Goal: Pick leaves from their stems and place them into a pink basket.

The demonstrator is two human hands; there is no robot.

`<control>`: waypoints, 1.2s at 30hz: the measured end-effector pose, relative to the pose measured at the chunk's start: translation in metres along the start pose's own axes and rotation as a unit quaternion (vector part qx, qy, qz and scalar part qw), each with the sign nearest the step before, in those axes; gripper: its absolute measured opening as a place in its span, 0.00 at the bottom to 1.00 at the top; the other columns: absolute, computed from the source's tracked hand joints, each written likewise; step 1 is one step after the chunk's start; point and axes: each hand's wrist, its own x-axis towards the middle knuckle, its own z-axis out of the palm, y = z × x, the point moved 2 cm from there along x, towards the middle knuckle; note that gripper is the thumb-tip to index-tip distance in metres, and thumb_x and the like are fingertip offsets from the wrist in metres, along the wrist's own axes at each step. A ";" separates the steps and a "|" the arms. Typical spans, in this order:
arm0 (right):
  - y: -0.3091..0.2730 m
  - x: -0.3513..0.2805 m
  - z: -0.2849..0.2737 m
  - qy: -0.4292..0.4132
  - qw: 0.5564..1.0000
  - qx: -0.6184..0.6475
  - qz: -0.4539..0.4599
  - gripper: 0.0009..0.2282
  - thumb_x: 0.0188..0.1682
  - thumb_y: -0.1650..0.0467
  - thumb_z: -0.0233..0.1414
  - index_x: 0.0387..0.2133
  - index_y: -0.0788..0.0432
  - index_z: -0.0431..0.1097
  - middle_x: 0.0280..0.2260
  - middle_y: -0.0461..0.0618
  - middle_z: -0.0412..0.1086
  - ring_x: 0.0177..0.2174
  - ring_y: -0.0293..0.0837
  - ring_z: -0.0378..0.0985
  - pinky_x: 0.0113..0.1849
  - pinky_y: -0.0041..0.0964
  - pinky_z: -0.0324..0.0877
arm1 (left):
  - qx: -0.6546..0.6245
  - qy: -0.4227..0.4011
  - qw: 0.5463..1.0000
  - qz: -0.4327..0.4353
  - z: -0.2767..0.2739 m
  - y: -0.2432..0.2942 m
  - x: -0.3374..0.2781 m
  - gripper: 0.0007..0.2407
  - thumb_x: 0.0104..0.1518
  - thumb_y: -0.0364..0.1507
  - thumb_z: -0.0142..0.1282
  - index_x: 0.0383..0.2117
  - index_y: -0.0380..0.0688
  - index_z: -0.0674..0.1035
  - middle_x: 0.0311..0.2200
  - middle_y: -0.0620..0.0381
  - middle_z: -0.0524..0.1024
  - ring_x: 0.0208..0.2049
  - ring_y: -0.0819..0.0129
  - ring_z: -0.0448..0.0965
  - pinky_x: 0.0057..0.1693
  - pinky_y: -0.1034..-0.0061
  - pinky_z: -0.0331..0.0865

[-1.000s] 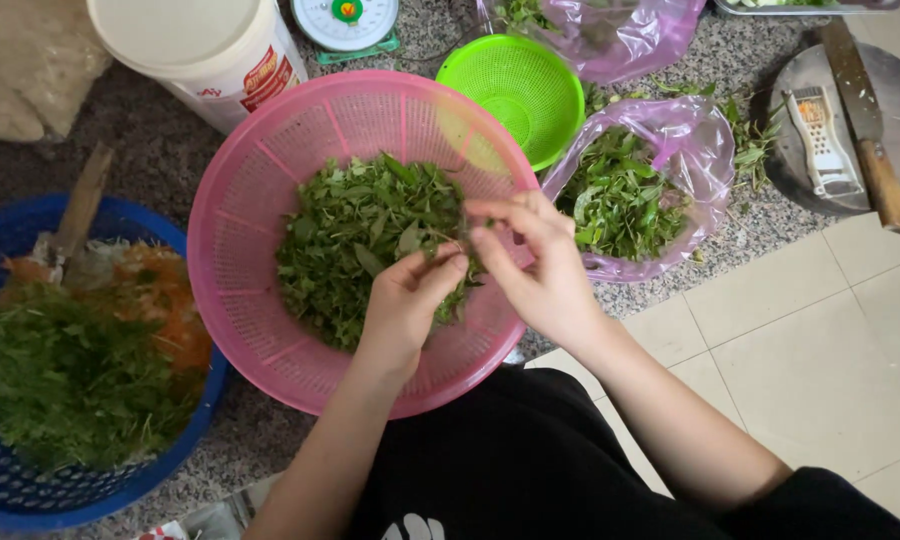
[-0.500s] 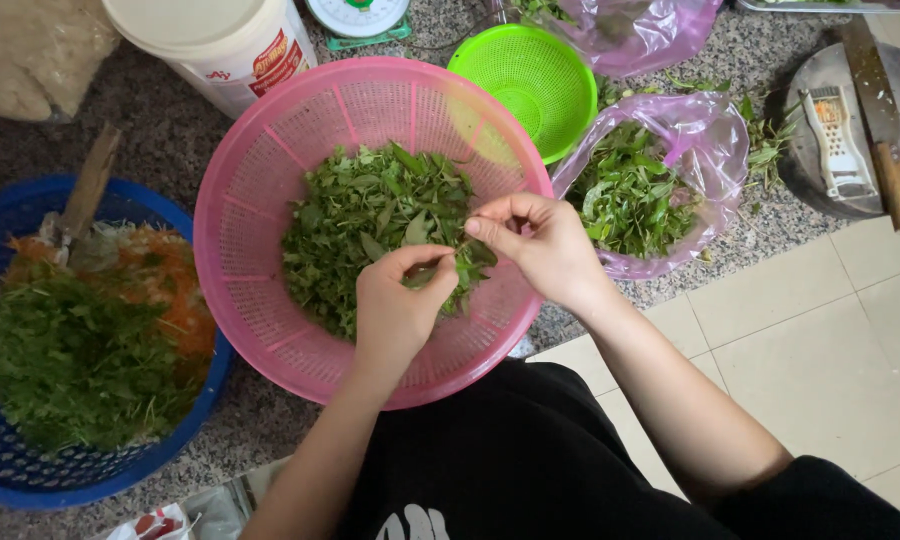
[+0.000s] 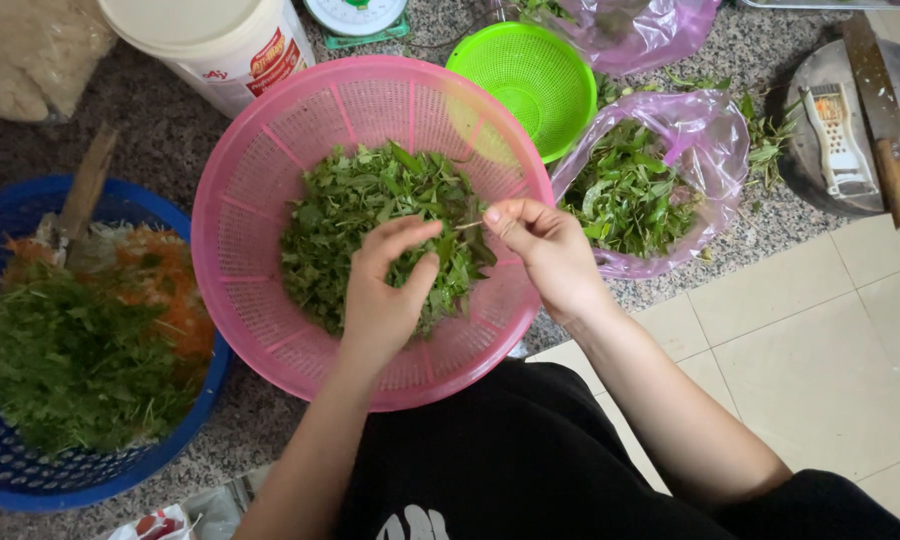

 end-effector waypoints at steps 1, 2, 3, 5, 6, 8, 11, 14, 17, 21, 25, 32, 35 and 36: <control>0.002 -0.001 0.002 0.001 1.000 0.000 0.000 0.07 0.53 0.69 0.57 0.37 0.62 0.76 0.33 0.40 0.75 0.33 0.29 0.72 0.40 0.25 0.68 | 0.000 -0.001 1.000 0.000 0.001 0.002 0.002 0.12 0.53 0.23 0.63 0.44 0.40 0.85 0.46 0.45 0.80 0.50 0.56 0.77 0.57 0.69 0.66; 0.004 -0.002 0.004 -0.001 1.000 -0.004 -0.001 0.07 0.53 0.70 0.58 0.37 0.62 0.76 0.32 0.40 0.75 0.33 0.30 0.72 0.39 0.26 0.67 | -0.090 -0.027 0.993 -0.074 0.003 0.001 0.003 0.10 0.55 0.26 0.62 0.43 0.44 0.85 0.46 0.51 0.81 0.49 0.60 0.79 0.57 0.70 0.68; 0.006 -0.003 0.005 -0.003 1.000 -0.009 -0.001 0.06 0.53 0.70 0.58 0.37 0.63 0.76 0.32 0.40 0.75 0.33 0.30 0.71 0.38 0.26 0.67 | -0.179 -0.056 0.971 -0.147 0.007 0.000 0.003 0.09 0.58 0.30 0.62 0.43 0.47 0.84 0.46 0.58 0.82 0.49 0.64 0.81 0.58 0.71 0.70; 0.007 -0.005 0.008 -0.005 1.000 -0.011 -0.001 0.06 0.53 0.70 0.58 0.37 0.63 0.76 0.32 0.41 0.75 0.32 0.30 0.71 0.38 0.26 0.67 | -0.126 -0.040 0.981 -0.141 0.008 0.001 0.002 0.07 0.57 0.29 0.62 0.40 0.46 0.85 0.43 0.57 0.83 0.48 0.64 0.81 0.57 0.71 0.69; 0.007 -0.006 0.009 -0.008 1.000 -0.012 -0.001 0.06 0.53 0.70 0.58 0.36 0.63 0.77 0.32 0.41 0.75 0.32 0.31 0.71 0.38 0.27 0.67 | -0.072 -0.023 0.988 -0.135 0.008 0.001 0.002 0.06 0.56 0.29 0.63 0.37 0.45 0.86 0.41 0.57 0.84 0.47 0.64 0.81 0.57 0.71 0.69; 0.007 -0.011 0.014 -0.005 0.999 -0.031 -0.014 0.06 0.53 0.71 0.58 0.36 0.63 0.77 0.31 0.40 0.75 0.32 0.30 0.72 0.38 0.26 0.68 | -0.039 -0.014 0.991 -0.130 0.005 0.006 0.003 0.06 0.56 0.29 0.63 0.36 0.45 0.86 0.41 0.56 0.84 0.46 0.63 0.81 0.56 0.71 0.69; 0.006 -0.017 0.003 0.021 0.997 -0.062 -0.047 0.05 0.53 0.71 0.57 0.36 0.62 0.77 0.31 0.40 0.75 0.33 0.30 0.72 0.38 0.26 0.69 | -0.004 0.029 0.993 -0.113 0.010 0.003 0.001 0.06 0.58 0.29 0.62 0.37 0.43 0.86 0.41 0.55 0.83 0.47 0.63 0.80 0.56 0.71 0.69; -0.021 -0.024 -0.026 0.102 0.984 -0.112 -0.097 0.04 0.54 0.71 0.57 0.36 0.61 0.76 0.31 0.39 0.74 0.33 0.30 0.72 0.38 0.27 0.69 | -0.043 0.065 0.987 -0.138 0.004 -0.014 0.006 0.06 0.61 0.28 0.61 0.40 0.43 0.85 0.43 0.57 0.83 0.46 0.66 0.81 0.56 0.74 0.71; -0.063 -0.028 -0.094 0.251 0.935 -0.165 -0.189 0.05 0.59 0.70 0.56 0.38 0.61 0.75 0.33 0.42 0.73 0.34 0.32 0.70 0.38 0.28 0.67 | -0.043 0.039 0.985 -0.162 -0.006 -0.017 0.012 0.08 0.60 0.27 0.61 0.44 0.44 0.84 0.42 0.58 0.83 0.41 0.68 0.80 0.50 0.75 0.72; -0.101 -0.017 -0.226 0.389 0.801 -0.238 -0.389 0.10 0.65 0.68 0.56 0.48 0.66 0.75 0.43 0.50 0.78 0.43 0.38 0.78 0.47 0.32 0.74 | 0.038 -0.038 0.997 -0.054 -0.004 -0.023 0.006 0.16 0.52 0.24 0.64 0.48 0.40 0.83 0.39 0.52 0.80 0.39 0.67 0.76 0.43 0.73 0.69; -0.098 -0.013 -0.270 0.337 0.815 -0.400 -0.251 0.16 0.58 0.69 0.56 0.55 0.67 0.71 0.44 0.54 0.76 0.42 0.39 0.78 0.44 0.33 0.74 | -0.009 -0.063 0.974 -0.218 0.017 -0.038 -0.013 0.06 0.58 0.26 0.65 0.39 0.42 0.84 0.32 0.53 0.81 0.29 0.68 0.75 0.40 0.74 0.70; -0.023 -0.006 -0.232 0.277 0.771 -0.572 0.049 0.13 0.49 0.58 0.60 0.42 0.49 0.81 0.44 0.51 0.78 0.46 0.52 0.72 0.55 0.54 0.58 | -0.074 -0.094 0.985 -0.126 0.026 -0.008 -0.002 0.12 0.56 0.20 0.55 0.46 0.41 0.81 0.48 0.54 0.80 0.37 0.72 0.80 0.49 0.76 0.73; -0.002 -0.002 -0.214 0.261 0.721 -0.639 0.058 0.14 0.48 0.55 0.61 0.40 0.48 0.82 0.44 0.55 0.75 0.51 0.58 0.65 0.55 0.57 0.51 | -0.066 -0.115 0.980 -0.149 0.026 -0.011 -0.002 0.13 0.55 0.20 0.56 0.46 0.42 0.81 0.49 0.54 0.79 0.37 0.71 0.79 0.51 0.75 0.72; 0.002 -0.001 -0.206 0.251 0.682 -0.685 0.060 0.17 0.47 0.53 0.62 0.40 0.50 0.81 0.45 0.60 0.71 0.50 0.62 0.62 0.51 0.57 0.50 | -0.062 -0.123 0.975 -0.174 0.025 -0.013 -0.003 0.12 0.55 0.21 0.56 0.46 0.43 0.82 0.49 0.54 0.79 0.38 0.71 0.80 0.50 0.75 0.72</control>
